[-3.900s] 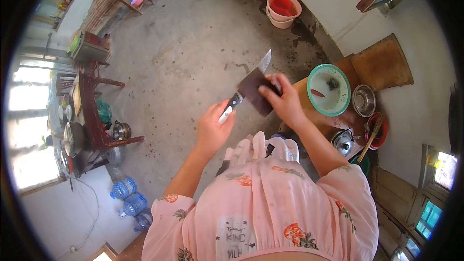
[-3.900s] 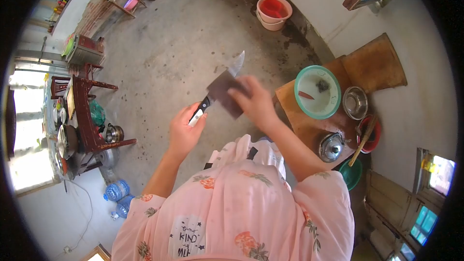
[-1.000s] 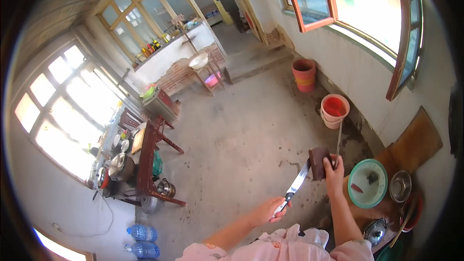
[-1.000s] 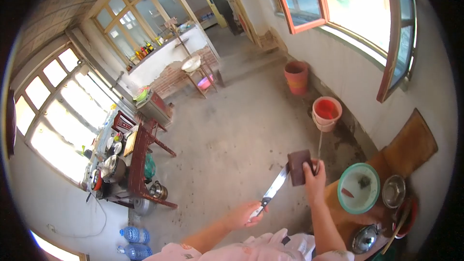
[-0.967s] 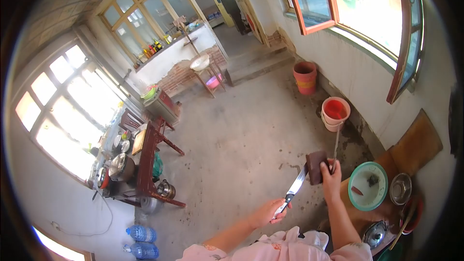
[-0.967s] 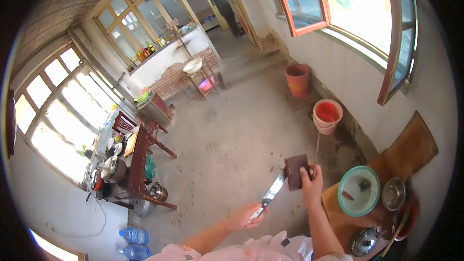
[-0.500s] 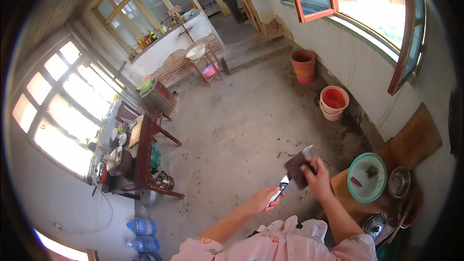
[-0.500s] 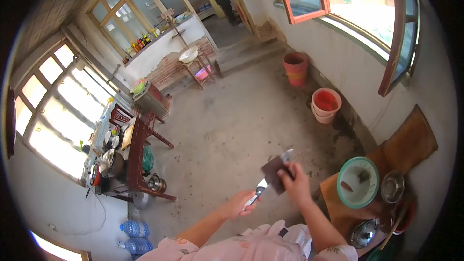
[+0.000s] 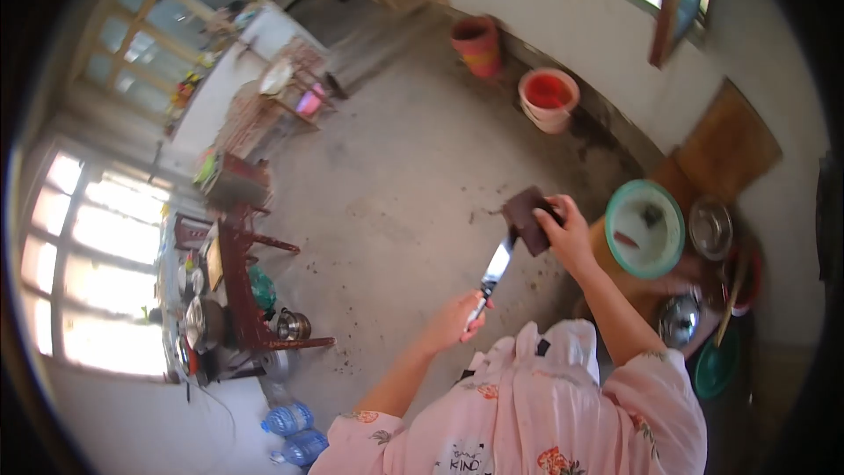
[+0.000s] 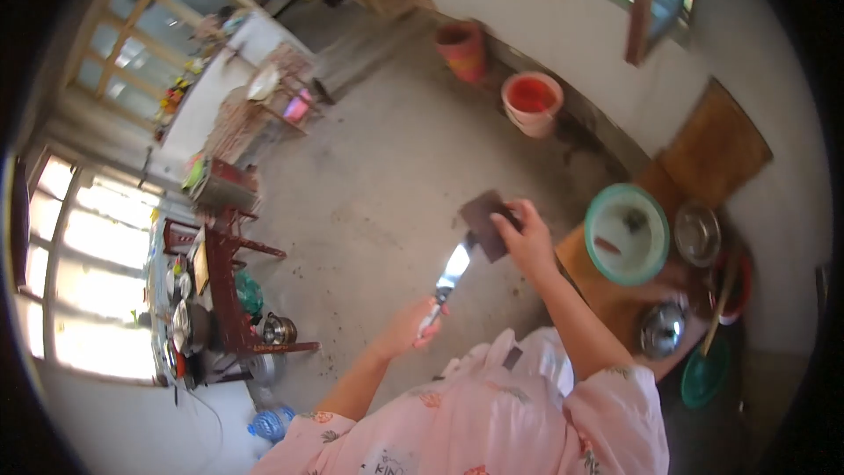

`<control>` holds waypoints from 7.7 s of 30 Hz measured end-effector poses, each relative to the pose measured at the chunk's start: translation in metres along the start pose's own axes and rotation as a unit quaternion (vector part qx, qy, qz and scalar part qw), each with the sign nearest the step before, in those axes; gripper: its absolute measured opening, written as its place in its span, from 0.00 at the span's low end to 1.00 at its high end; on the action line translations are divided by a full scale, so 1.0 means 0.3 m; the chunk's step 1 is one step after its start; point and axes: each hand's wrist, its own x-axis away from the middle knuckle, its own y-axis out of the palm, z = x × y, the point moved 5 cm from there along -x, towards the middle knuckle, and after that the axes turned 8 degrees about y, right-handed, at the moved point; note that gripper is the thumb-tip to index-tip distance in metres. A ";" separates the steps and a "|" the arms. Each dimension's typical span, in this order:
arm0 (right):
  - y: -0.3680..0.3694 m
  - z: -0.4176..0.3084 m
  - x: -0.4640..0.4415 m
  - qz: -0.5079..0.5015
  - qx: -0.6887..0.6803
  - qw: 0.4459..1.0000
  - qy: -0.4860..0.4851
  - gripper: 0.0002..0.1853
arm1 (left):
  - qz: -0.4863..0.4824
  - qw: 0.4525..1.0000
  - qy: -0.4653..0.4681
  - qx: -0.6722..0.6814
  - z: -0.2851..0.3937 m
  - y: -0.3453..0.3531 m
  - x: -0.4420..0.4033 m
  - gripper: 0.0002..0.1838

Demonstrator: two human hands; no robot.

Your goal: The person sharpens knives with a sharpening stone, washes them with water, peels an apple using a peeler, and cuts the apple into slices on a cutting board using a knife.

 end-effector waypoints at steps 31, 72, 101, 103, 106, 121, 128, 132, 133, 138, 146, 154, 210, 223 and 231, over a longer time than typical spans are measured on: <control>-0.704 0.283 0.264 0.174 -0.458 0.849 0.198 0.15 | -0.115 0.989 -0.010 0.088 0.042 0.448 -0.448 0.19; -1.854 1.099 3.949 0.847 -0.426 0.296 -0.115 0.12 | -0.561 0.808 -0.125 -0.130 -1.201 3.312 0.839 0.15; -4.554 1.365 5.490 0.877 -0.141 0.454 0.064 0.09 | -0.477 0.848 0.065 -0.222 -1.909 5.768 1.466 0.11; -4.805 1.347 5.537 0.872 -0.146 0.465 0.049 0.10 | -0.436 0.872 0.071 -0.210 -1.951 5.843 1.428 0.10; -5.149 1.333 5.604 0.865 -0.128 0.484 0.029 0.12 | -0.396 0.888 0.087 -0.216 -2.032 5.967 1.325 0.08; -6.516 1.396 6.476 0.902 -0.059 0.426 0.029 0.12 | -0.324 0.910 0.149 -0.212 -2.212 6.610 1.647 0.09; -6.917 1.366 6.661 0.901 0.255 0.342 0.082 0.18 | -0.220 0.948 0.180 -0.144 -2.217 6.647 1.916 0.12; -6.853 1.509 6.261 0.780 0.374 0.500 -0.040 0.17 | -0.095 0.959 0.225 -0.144 -2.248 6.592 1.935 0.14; -6.766 1.570 6.076 0.786 0.274 0.538 -0.131 0.16 | -0.063 0.959 0.233 -0.149 -2.257 6.559 1.947 0.12; -6.242 1.900 5.268 0.489 -0.216 0.829 0.162 0.20 | 0.055 0.984 0.164 -0.031 -2.297 6.244 2.002 0.10; -4.995 1.527 4.438 -0.031 -0.148 0.948 0.281 0.10 | 0.345 0.915 0.209 0.008 -2.423 5.159 2.325 0.11; -4.145 1.429 4.017 -0.117 -0.198 0.924 0.305 0.07 | 0.490 0.857 0.108 0.115 -2.476 4.368 2.596 0.09; -1.066 1.331 0.057 -0.100 -0.084 0.936 0.328 0.09 | 0.063 0.989 -0.126 0.053 -0.620 0.903 -0.450 0.14; -0.955 1.650 -0.578 0.064 0.233 0.905 0.351 0.17 | -0.003 0.976 -0.176 -0.131 -0.562 0.857 -1.167 0.10; -1.281 1.674 -0.597 0.268 0.264 0.876 0.303 0.13 | -0.031 0.973 -0.206 -0.103 -0.696 0.842 -1.451 0.07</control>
